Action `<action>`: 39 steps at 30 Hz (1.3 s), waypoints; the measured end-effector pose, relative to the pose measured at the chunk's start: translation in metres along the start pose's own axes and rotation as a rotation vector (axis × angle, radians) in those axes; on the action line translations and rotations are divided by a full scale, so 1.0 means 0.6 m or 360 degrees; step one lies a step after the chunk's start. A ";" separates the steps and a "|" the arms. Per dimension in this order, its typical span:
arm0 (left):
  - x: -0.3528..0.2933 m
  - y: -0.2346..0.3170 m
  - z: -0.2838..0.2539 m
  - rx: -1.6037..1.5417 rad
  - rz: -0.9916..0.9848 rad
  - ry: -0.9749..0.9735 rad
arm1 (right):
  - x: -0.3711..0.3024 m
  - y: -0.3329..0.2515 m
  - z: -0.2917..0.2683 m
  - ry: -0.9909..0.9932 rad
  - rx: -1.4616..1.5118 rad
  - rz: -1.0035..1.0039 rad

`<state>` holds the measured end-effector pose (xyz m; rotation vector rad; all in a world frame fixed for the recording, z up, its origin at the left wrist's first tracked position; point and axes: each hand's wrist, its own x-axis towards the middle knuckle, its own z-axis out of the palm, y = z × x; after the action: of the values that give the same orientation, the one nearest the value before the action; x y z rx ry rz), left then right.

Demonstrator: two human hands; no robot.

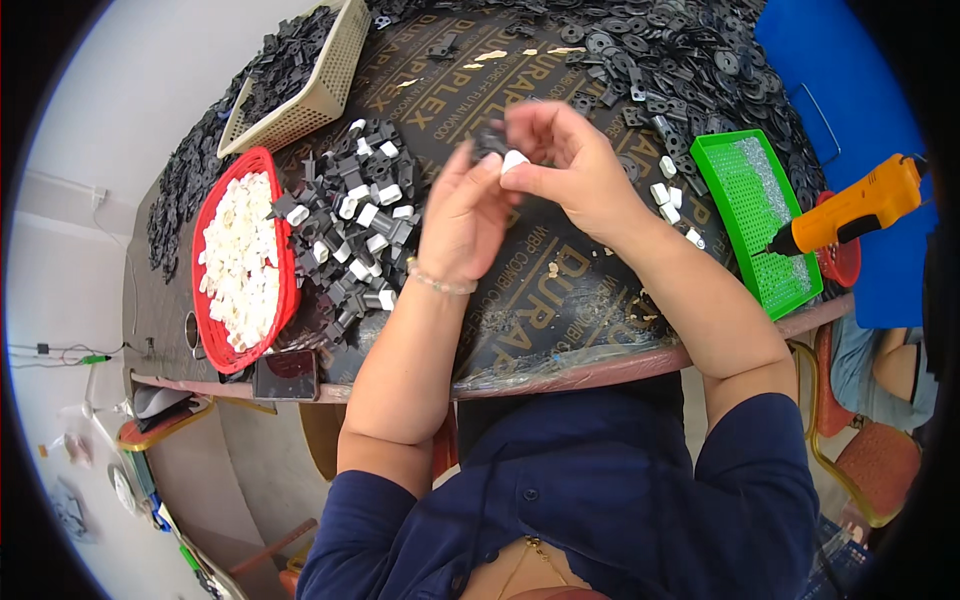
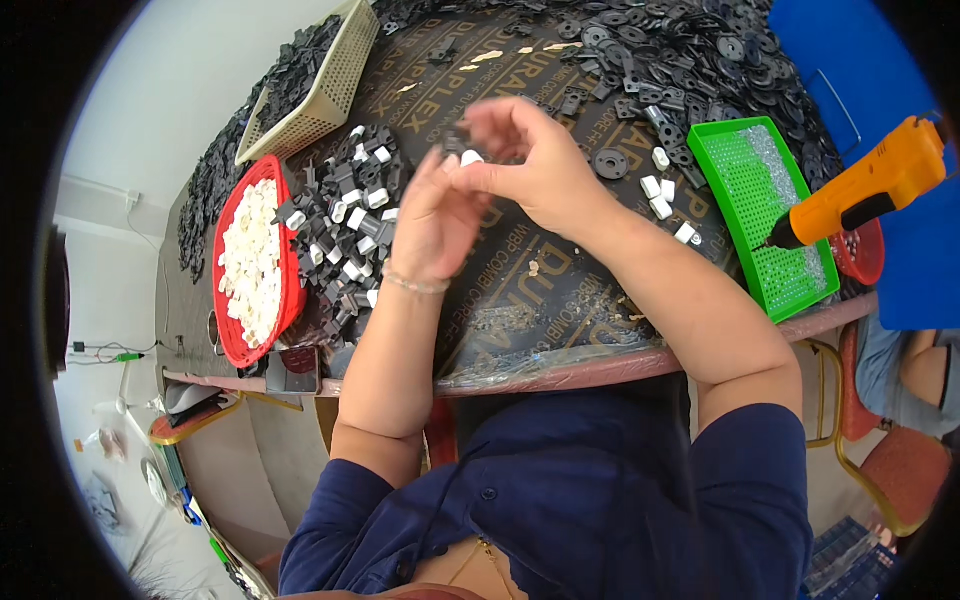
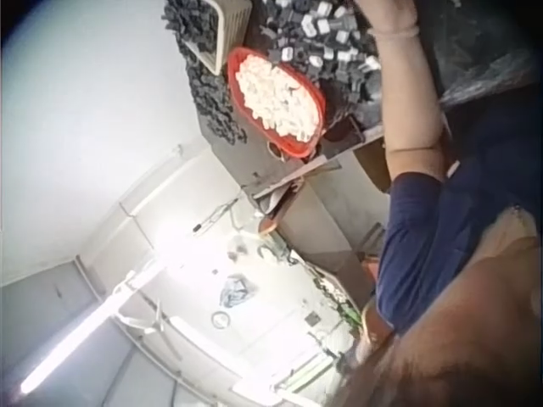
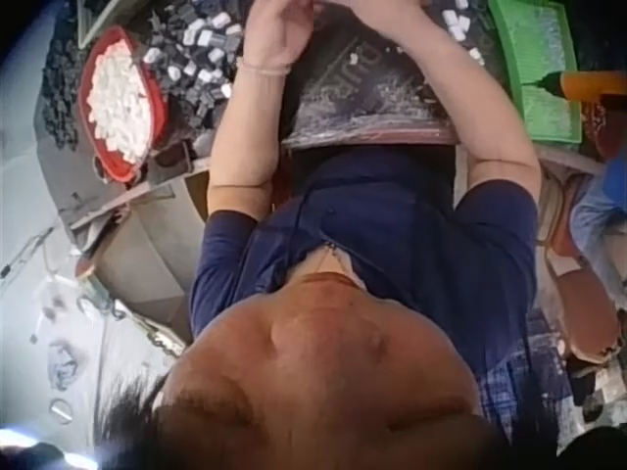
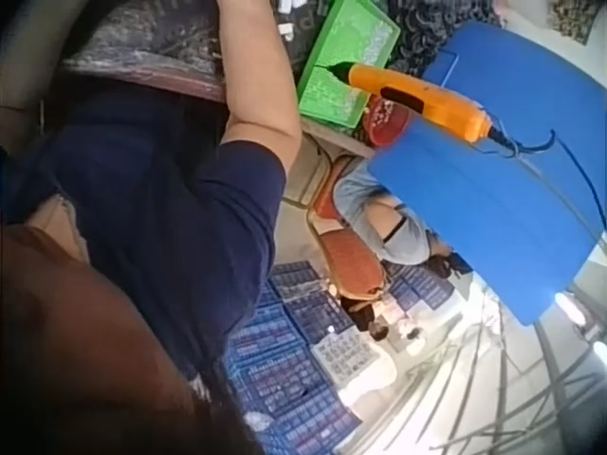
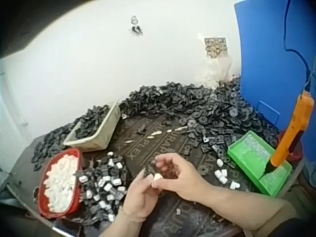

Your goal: Assembling small black plastic components by inserting white inserts at a workbench.

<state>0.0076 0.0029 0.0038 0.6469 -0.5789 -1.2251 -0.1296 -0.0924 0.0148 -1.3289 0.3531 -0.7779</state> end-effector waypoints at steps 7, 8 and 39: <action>-0.004 -0.011 0.006 -0.0461 -0.0257 -0.0171 | 0.031 -0.027 0.018 -0.0153 -0.0602 -0.0466; -0.003 -0.009 0.005 -0.0603 -0.0354 -0.0272 | 0.040 -0.039 0.033 -0.0206 -0.0895 -0.0489; 0.019 -0.037 -0.041 -0.0324 0.0004 0.0663 | 0.388 0.067 -0.018 -0.0522 -0.2136 -0.0413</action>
<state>0.0132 -0.0091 -0.0284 0.7020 -0.1058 -1.0885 0.0397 -0.2576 0.0190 -2.7626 0.4585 -0.4677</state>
